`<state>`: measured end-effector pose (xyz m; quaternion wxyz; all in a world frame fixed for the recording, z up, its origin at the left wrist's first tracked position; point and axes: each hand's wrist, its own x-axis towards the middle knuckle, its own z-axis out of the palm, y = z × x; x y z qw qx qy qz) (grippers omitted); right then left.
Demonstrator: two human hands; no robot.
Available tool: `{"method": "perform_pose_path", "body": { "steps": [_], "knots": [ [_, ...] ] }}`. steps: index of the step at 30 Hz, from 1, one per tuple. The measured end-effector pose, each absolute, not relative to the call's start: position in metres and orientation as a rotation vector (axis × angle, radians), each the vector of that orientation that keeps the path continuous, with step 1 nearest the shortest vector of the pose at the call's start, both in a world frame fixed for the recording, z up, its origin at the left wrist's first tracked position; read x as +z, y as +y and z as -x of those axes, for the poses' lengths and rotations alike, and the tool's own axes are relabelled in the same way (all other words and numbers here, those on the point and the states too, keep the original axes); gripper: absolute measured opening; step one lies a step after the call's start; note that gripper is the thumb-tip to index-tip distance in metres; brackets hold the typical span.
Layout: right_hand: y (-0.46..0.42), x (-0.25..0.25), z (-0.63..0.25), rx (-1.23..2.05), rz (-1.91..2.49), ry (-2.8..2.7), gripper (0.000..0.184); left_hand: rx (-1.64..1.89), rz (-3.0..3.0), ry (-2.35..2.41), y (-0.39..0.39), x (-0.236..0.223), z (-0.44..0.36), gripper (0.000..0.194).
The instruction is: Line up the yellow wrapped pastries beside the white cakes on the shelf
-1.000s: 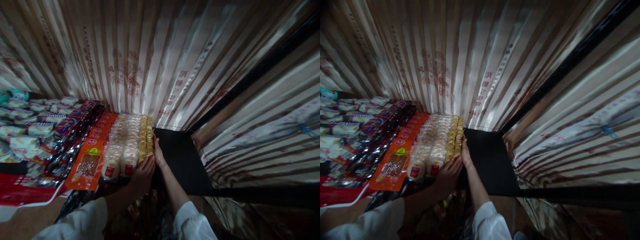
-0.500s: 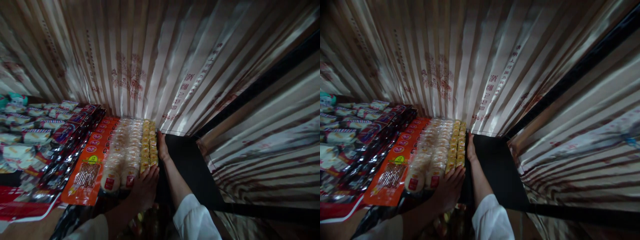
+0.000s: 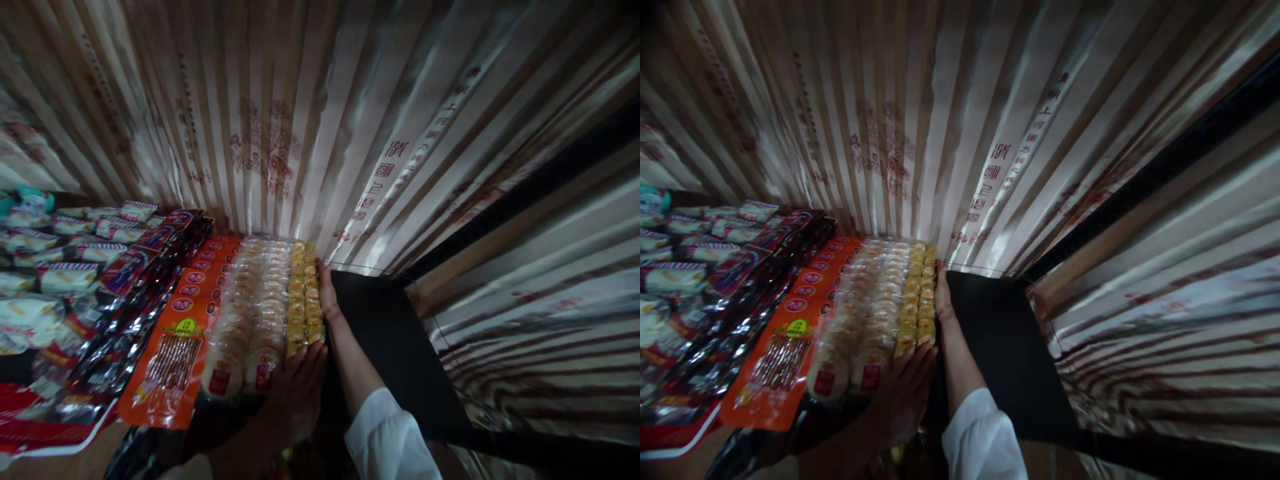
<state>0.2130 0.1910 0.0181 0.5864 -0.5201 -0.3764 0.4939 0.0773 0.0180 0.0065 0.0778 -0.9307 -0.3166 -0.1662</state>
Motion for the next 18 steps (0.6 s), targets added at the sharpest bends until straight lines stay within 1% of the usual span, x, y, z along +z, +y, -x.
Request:
{"method": "perform_pose_path", "body": {
  "steps": [7, 13, 18],
  "knots": [
    [0.1913, 0.0205, -0.2068, 1.248, 1.197, -0.930, 0.076, -0.568, 2.743, -0.946, 0.0185, 0.0072, -0.0772, 0.053],
    [0.1919, 0.0193, -0.2051, 1.172, 1.241, -0.985, 0.078, -0.552, 2.767, -0.948, 0.0181, 0.0051, -0.0765, 0.053],
    [0.1920, 0.0165, -0.2061, 1.169, 1.175, -0.936, 0.074, -0.559, 2.770, -0.932, 0.0186, 0.0066, -0.0768, 0.052]
  ]
}}
